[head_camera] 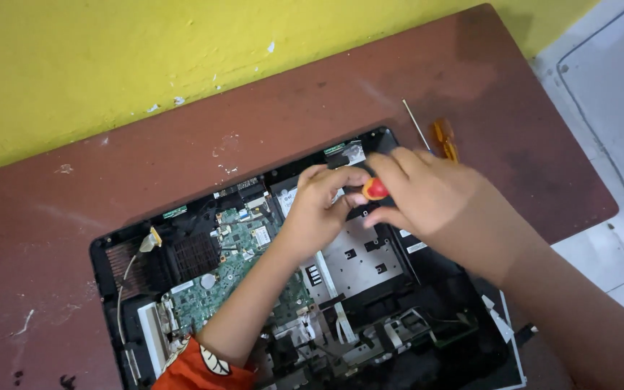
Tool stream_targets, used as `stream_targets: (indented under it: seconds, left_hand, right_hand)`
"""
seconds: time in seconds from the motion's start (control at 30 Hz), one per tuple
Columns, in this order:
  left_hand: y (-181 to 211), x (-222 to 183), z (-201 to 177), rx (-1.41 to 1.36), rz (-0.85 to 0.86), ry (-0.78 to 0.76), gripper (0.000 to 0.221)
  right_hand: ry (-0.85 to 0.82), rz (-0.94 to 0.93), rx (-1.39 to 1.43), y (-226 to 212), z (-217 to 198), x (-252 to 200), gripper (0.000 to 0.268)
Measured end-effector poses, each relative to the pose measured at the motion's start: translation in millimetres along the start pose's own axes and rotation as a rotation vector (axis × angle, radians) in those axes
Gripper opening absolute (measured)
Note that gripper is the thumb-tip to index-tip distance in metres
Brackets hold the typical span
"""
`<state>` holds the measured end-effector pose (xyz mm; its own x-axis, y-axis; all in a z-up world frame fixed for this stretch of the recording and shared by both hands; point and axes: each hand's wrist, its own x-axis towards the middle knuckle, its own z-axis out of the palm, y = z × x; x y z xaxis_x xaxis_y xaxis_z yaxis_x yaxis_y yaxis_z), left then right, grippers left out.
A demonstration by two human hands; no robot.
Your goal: Unscrewing and removing internal brackets and components from a computer chassis using a screwdriver.
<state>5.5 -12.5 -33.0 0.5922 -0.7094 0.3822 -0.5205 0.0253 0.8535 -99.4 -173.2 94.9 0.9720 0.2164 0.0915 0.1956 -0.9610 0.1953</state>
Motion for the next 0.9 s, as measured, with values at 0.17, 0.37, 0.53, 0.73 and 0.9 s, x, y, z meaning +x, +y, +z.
stream_targets:
  seconds: [0.17, 0.37, 0.53, 0.73, 0.9]
  left_hand:
    - [10.0, 0.2, -5.9, 0.043, -0.079, -0.095, 0.035]
    - [38.2, 1.2, -8.7, -0.123, -0.045, -0.043, 0.054]
    - [14.2, 6.1, -4.4, 0.071, 0.016, 0.136, 0.016]
    - [20.2, 8.2, -12.4, -0.142, 0.087, 0.013, 0.018]
    - [38.8, -0.9, -10.3, -0.134, -0.048, 0.021, 0.056]
  right_hand:
    - [0.064, -0.162, 0.069, 5.7, 3.1, -1.8, 0.045]
    - [0.221, -0.008, -0.176, 0.4, 41.0, -0.9, 0.062]
    - [-0.045, 0.024, 0.091, -4.7, 14.7, 7.4, 0.056]
    - [0.201, -0.205, 0.065, 8.3, 14.5, 8.0, 0.018]
    - [0.352, -0.061, -0.095, 8.9, 47.4, 6.9, 0.038]
